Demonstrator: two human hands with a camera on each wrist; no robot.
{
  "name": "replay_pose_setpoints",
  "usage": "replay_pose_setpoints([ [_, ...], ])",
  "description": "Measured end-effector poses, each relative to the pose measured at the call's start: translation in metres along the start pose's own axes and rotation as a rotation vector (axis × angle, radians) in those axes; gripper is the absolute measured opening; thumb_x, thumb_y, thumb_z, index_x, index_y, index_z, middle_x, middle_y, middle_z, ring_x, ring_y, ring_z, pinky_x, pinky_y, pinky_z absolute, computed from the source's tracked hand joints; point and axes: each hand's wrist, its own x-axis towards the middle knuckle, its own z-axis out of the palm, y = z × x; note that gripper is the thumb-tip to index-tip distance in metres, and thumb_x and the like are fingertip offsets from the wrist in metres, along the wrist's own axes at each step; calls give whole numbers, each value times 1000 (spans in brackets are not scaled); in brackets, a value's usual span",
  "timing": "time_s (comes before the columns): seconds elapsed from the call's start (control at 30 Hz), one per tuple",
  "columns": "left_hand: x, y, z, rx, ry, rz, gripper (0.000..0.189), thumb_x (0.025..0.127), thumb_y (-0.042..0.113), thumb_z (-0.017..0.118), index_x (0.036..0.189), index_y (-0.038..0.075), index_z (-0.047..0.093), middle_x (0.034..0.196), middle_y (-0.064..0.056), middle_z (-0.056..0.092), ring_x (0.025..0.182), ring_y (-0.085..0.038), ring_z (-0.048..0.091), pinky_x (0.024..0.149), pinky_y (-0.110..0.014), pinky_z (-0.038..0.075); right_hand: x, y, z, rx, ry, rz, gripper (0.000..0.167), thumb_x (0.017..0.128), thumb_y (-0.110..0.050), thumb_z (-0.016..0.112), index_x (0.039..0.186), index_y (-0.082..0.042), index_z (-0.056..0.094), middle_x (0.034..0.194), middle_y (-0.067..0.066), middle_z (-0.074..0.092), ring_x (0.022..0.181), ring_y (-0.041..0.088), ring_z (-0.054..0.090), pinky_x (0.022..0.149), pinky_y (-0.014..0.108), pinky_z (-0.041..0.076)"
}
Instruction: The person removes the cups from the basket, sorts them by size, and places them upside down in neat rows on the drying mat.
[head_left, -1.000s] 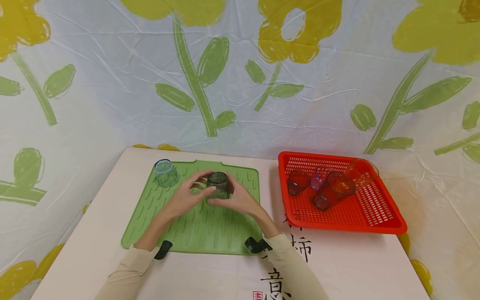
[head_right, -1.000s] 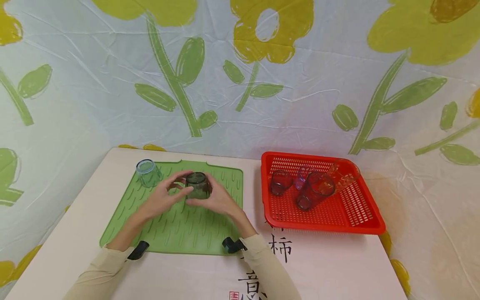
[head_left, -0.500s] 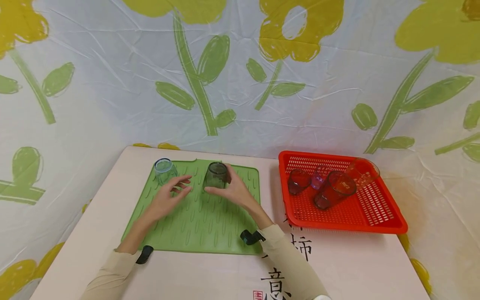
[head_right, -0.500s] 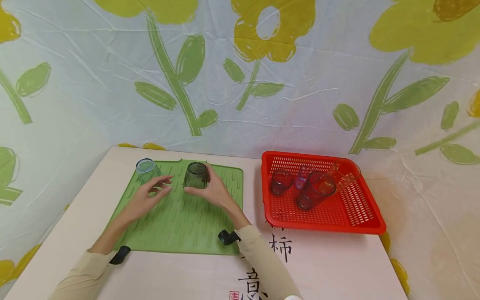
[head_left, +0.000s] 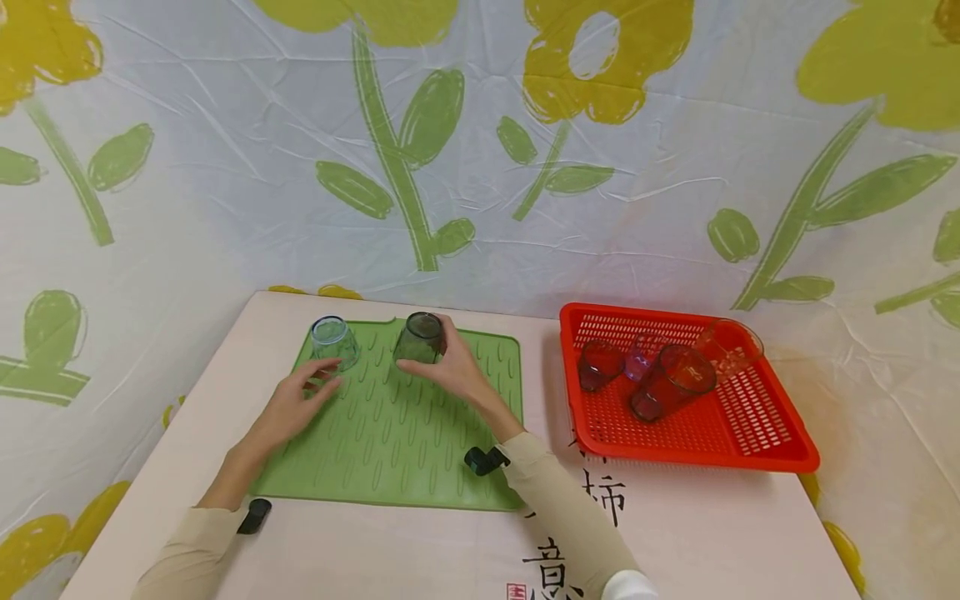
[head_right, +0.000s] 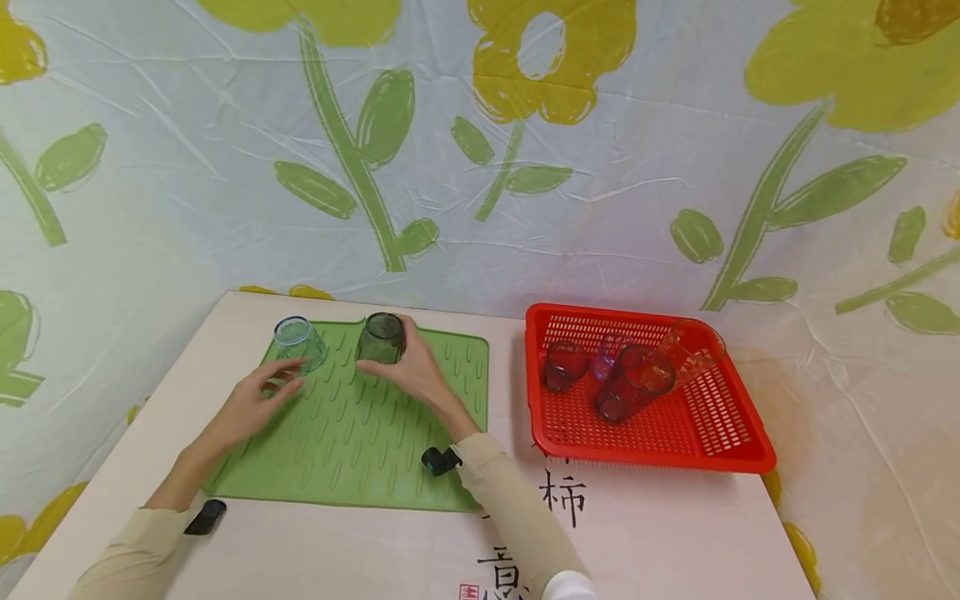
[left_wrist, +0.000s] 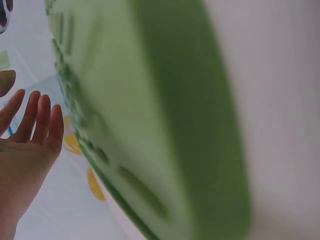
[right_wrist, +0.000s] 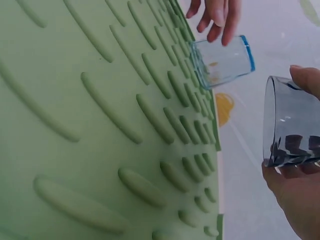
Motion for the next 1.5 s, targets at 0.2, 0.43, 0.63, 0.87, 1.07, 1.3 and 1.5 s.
replay_pose_setpoints([
  [0.2, -8, -17, -13, 57, 30, 3, 36, 101, 3, 65, 135, -9, 59, 125, -26, 62, 109, -38, 58, 83, -24, 46, 12, 2, 11, -1, 10, 12, 85, 87, -29, 85, 155, -22, 36, 142, 2, 53, 133, 17, 51, 109, 42, 45],
  [0.43, -10, -31, -26, 123, 57, 15, 34, 97, -1, 67, 129, -13, 61, 122, -35, 61, 114, -51, 52, 84, -55, 47, 23, 8, 23, 1, 27, 3, 84, 88, -27, 84, 156, -19, 35, 143, 6, 53, 132, 26, 52, 106, 44, 47],
  [0.63, -13, -40, -32, 140, 4, 18, 33, 98, -2, 66, 128, -14, 60, 125, -38, 57, 117, -55, 50, 88, -68, 47, 28, 15, 32, 2, 25, 29, 85, 88, -27, 85, 156, -21, 35, 143, 6, 53, 132, 28, 52, 104, 45, 48],
  [0.87, -15, -51, -40, 121, -100, 58, 36, 98, -3, 66, 131, -16, 57, 132, -39, 52, 124, -58, 46, 96, -68, 42, 33, 21, 39, 11, 23, 52, 87, 89, -24, 84, 158, -20, 32, 146, 9, 51, 133, 27, 51, 103, 46, 48],
  [1.07, -17, -55, -42, 98, -167, 77, 44, 97, 0, 67, 136, -16, 54, 140, -38, 46, 130, -61, 36, 99, -75, 30, 38, 27, 43, -10, 13, 66, 88, 89, -25, 84, 159, -20, 32, 150, 9, 49, 137, 26, 48, 108, 47, 45],
  [1.3, -16, -57, -43, 104, -172, 69, 45, 98, 1, 67, 138, -14, 51, 141, -38, 43, 131, -62, 33, 100, -77, 27, 43, 32, 54, -65, -10, 49, 88, 88, -26, 85, 159, -19, 32, 148, 9, 51, 134, 26, 51, 106, 45, 47],
  [1.5, -16, -56, -43, 93, -165, 83, 45, 97, 0, 67, 137, -14, 50, 140, -39, 43, 130, -62, 33, 99, -78, 26, 46, 33, 61, -98, -24, 8, 88, 88, -23, 85, 159, -13, 32, 150, 11, 50, 135, 26, 51, 107, 42, 46],
])
